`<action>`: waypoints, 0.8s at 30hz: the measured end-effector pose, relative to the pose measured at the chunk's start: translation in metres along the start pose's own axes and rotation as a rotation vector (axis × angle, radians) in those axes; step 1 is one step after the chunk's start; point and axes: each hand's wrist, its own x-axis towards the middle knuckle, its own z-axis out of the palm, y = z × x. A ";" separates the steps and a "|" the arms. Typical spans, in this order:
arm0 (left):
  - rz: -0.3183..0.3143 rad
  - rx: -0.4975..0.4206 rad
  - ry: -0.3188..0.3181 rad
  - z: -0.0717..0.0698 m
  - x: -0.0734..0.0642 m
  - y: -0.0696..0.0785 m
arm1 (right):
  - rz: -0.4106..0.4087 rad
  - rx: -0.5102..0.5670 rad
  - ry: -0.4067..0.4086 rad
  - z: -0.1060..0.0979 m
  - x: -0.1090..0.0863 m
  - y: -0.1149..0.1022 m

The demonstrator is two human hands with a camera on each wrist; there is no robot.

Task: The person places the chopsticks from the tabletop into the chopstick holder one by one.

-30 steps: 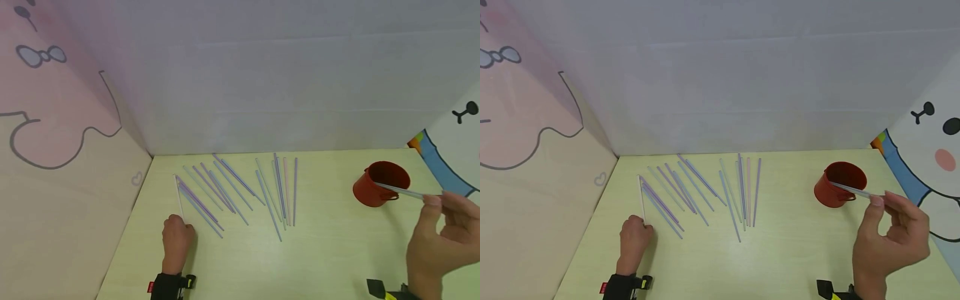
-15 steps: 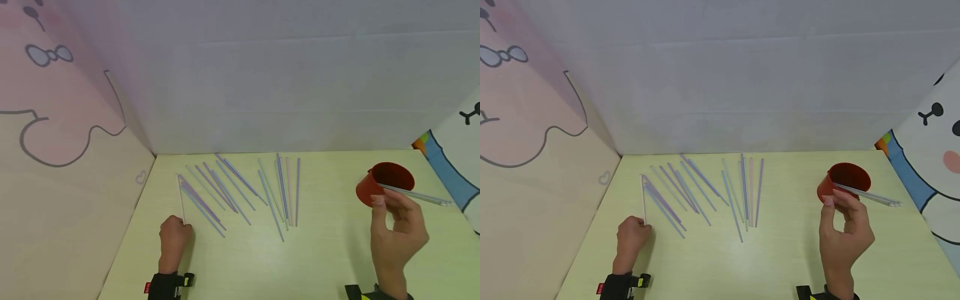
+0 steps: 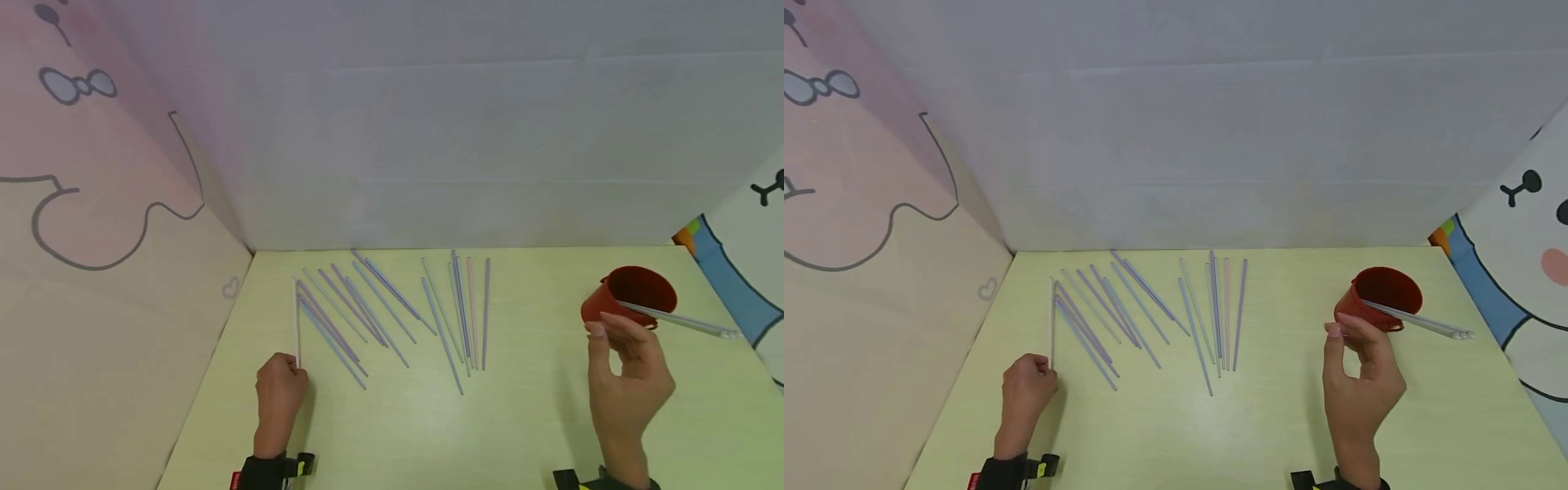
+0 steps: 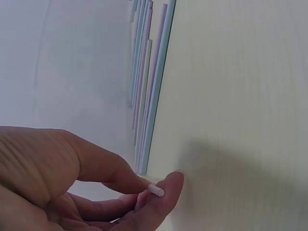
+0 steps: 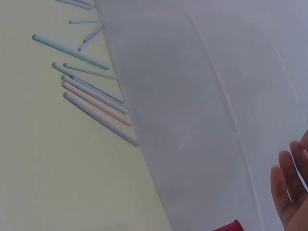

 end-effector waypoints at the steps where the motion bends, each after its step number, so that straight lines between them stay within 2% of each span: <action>1: 0.006 -0.004 0.005 0.000 0.000 0.001 | 0.001 -0.011 -0.011 0.001 -0.001 0.001; 7: 0.063 -0.047 -0.003 0.000 -0.004 0.012 | 0.008 0.011 -0.065 0.012 -0.010 0.001; 13: 0.139 -0.102 0.024 0.009 -0.009 0.026 | 0.031 -0.015 -0.160 0.024 -0.014 -0.011; 19: 0.309 -0.152 0.066 0.018 -0.016 0.038 | 0.064 -0.046 -0.256 0.034 -0.014 -0.017; 24: 0.469 -0.189 0.016 0.024 -0.020 0.048 | 0.099 -0.052 -0.319 0.052 -0.015 -0.023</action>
